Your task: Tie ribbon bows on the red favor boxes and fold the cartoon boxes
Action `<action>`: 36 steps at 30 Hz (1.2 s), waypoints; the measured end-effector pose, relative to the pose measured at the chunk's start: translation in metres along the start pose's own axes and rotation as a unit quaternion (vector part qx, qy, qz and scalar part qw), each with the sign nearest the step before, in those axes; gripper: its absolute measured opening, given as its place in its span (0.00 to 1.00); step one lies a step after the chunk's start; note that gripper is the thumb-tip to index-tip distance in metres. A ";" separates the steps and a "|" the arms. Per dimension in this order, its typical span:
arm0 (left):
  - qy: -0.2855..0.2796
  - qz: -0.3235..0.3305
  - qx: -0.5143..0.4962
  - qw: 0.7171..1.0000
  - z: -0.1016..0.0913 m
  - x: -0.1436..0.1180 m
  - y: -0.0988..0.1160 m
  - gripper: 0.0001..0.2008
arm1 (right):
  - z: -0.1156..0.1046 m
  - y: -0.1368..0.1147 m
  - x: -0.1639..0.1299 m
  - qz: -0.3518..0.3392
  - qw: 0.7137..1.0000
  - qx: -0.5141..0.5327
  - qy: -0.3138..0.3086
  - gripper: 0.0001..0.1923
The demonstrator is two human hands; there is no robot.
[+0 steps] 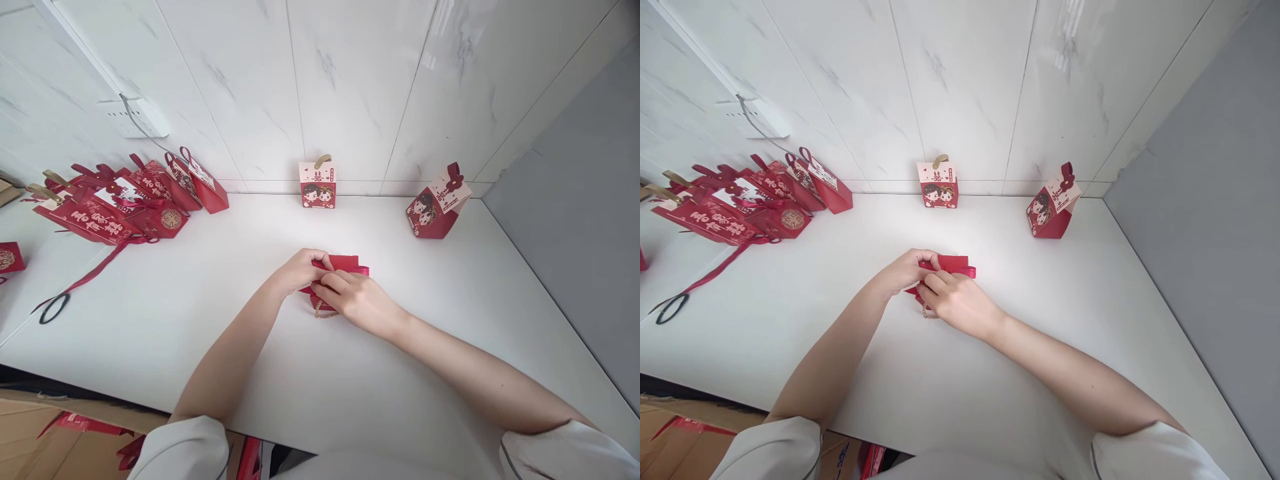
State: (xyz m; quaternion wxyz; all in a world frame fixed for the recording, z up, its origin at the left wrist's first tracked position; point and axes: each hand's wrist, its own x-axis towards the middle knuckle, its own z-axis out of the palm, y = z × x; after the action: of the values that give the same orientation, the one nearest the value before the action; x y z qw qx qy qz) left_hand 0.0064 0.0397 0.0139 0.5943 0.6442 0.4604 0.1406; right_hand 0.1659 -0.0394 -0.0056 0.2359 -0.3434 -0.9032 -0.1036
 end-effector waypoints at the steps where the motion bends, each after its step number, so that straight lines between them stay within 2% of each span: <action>1: -0.005 -0.006 0.000 1.000 0.000 0.000 0.000 0.04 | -0.001 0.000 0.002 0.000 1.000 0.000 -0.010 0.10; 9: -0.018 -0.005 0.000 1.000 0.001 -0.001 0.001 0.05 | -0.006 -0.009 0.006 -0.004 0.999 -0.030 -0.038 0.11; 14: -0.016 0.029 0.023 0.999 0.000 0.002 -0.001 0.03 | -0.007 -0.009 0.008 -0.015 0.997 -0.056 -0.041 0.11; 19: -0.016 0.023 0.027 0.999 -0.001 0.003 -0.003 0.04 | 0.000 -0.005 0.008 -0.060 0.994 -0.082 0.032 0.12; 24: -0.007 0.056 0.045 0.997 0.000 0.000 0.000 0.06 | 0.010 -0.005 -0.001 -0.061 0.987 -0.106 0.103 0.09; 30: 0.004 0.076 0.073 0.994 0.001 0.002 -0.002 0.10 | 0.021 0.009 -0.015 -0.138 0.976 -0.052 0.161 0.05; 36: 0.008 0.080 0.075 0.994 0.002 0.004 -0.006 0.13 | 0.029 0.015 -0.021 -0.151 0.965 -0.042 0.211 0.07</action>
State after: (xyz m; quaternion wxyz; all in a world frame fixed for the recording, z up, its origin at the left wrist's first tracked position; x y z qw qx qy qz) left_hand 0.0078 0.0405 0.0063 0.5278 0.7204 0.4214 0.1577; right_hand 0.1798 -0.0302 -0.0407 0.3879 -0.1832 -0.8693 -0.2455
